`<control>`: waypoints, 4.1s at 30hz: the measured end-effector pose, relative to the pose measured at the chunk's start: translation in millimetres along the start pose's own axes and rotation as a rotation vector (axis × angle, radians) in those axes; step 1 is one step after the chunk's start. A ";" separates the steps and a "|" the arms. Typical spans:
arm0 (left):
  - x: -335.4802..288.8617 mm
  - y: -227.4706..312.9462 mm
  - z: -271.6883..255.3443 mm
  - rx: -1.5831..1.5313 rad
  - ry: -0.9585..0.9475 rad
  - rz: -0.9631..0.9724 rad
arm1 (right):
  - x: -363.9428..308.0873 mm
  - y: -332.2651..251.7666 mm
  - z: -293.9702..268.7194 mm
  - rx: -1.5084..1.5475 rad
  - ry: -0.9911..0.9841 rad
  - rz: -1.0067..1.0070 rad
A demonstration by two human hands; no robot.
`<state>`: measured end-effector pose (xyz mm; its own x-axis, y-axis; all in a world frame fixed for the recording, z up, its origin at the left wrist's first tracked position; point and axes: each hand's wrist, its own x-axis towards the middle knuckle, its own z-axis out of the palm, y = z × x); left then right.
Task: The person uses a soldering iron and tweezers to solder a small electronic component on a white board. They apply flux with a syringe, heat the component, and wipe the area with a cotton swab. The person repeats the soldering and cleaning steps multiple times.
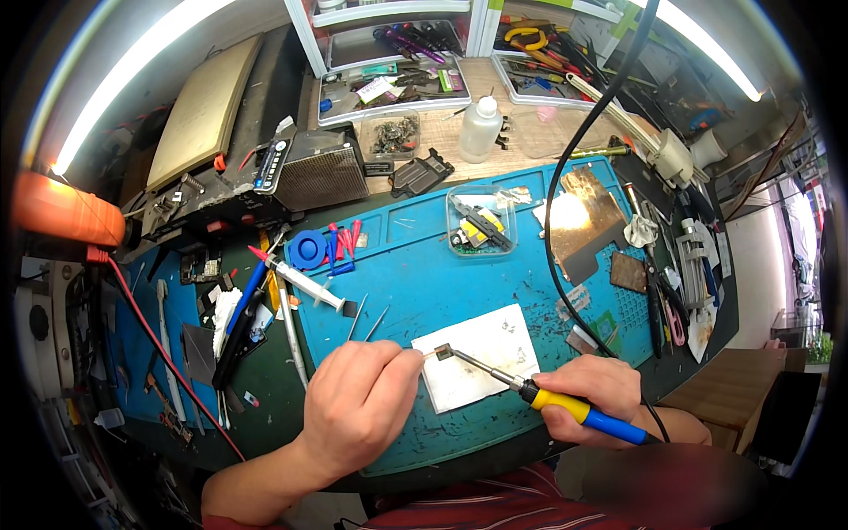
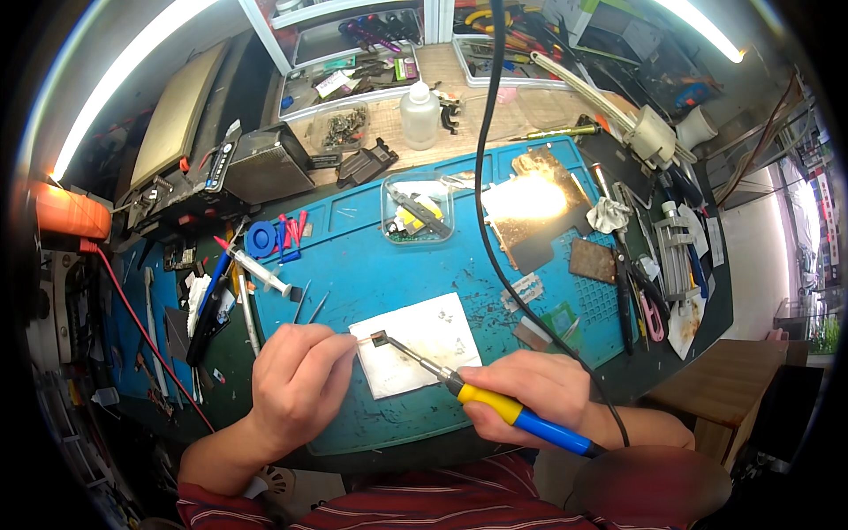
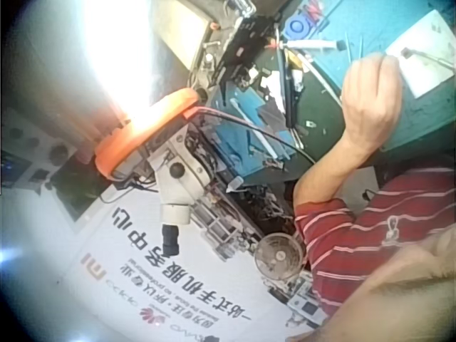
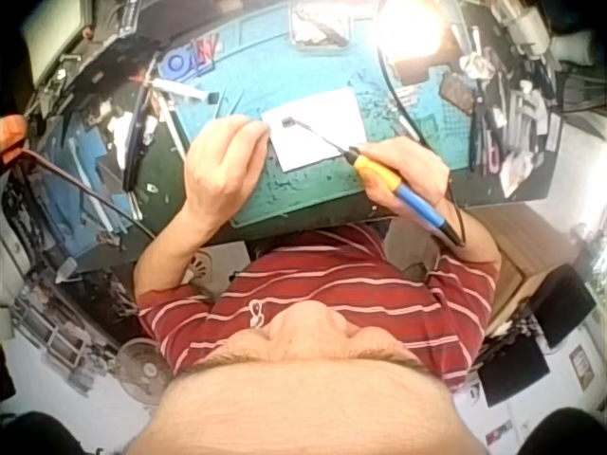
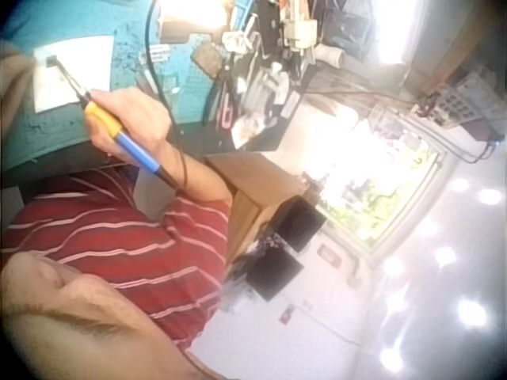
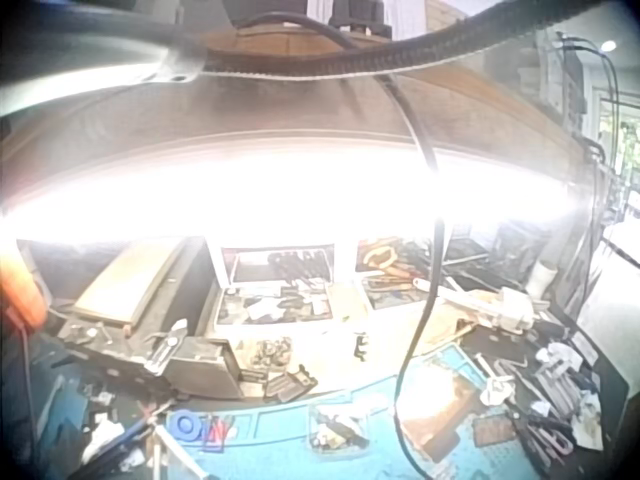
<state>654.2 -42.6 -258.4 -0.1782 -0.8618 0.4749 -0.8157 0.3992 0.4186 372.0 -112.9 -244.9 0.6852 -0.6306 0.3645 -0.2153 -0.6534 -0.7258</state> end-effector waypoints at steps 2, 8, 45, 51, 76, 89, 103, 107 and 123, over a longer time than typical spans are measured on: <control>0.0 0.2 -0.3 -0.003 -0.003 0.006 | -0.7 0.6 0.0 0.003 0.005 -0.006; 0.8 -0.2 0.3 0.001 0.003 0.012 | 0.3 -0.5 0.2 -0.009 0.006 -0.001; -2.8 -0.9 -3.3 -0.025 -0.046 0.032 | -3.7 1.1 1.8 0.004 0.031 -0.029; -4.1 -1.0 -5.5 -0.019 -0.057 0.021 | -3.0 1.2 1.7 0.008 0.008 -0.044; -5.8 0.6 -7.3 0.018 -0.067 0.001 | 0.4 -0.2 2.6 0.030 -0.008 -0.048; -5.7 1.5 -7.9 0.007 -0.082 0.004 | -0.5 -0.6 1.7 0.022 -0.007 -0.047; -6.1 2.5 -10.2 0.042 -0.101 -0.029 | 4.3 -2.9 1.5 0.018 -0.034 -0.037; -6.4 1.6 -9.2 0.037 -0.089 -0.020 | 3.5 -3.7 1.0 0.022 -0.036 -0.025; -6.5 -0.3 -8.4 0.012 -0.086 -0.012 | 1.3 -1.9 2.1 0.015 -0.026 -0.017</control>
<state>660.2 -34.5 -255.1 -0.2143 -0.8905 0.4013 -0.8248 0.3851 0.4141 374.8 -111.6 -244.3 0.7068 -0.6079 0.3617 -0.1927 -0.6575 -0.7284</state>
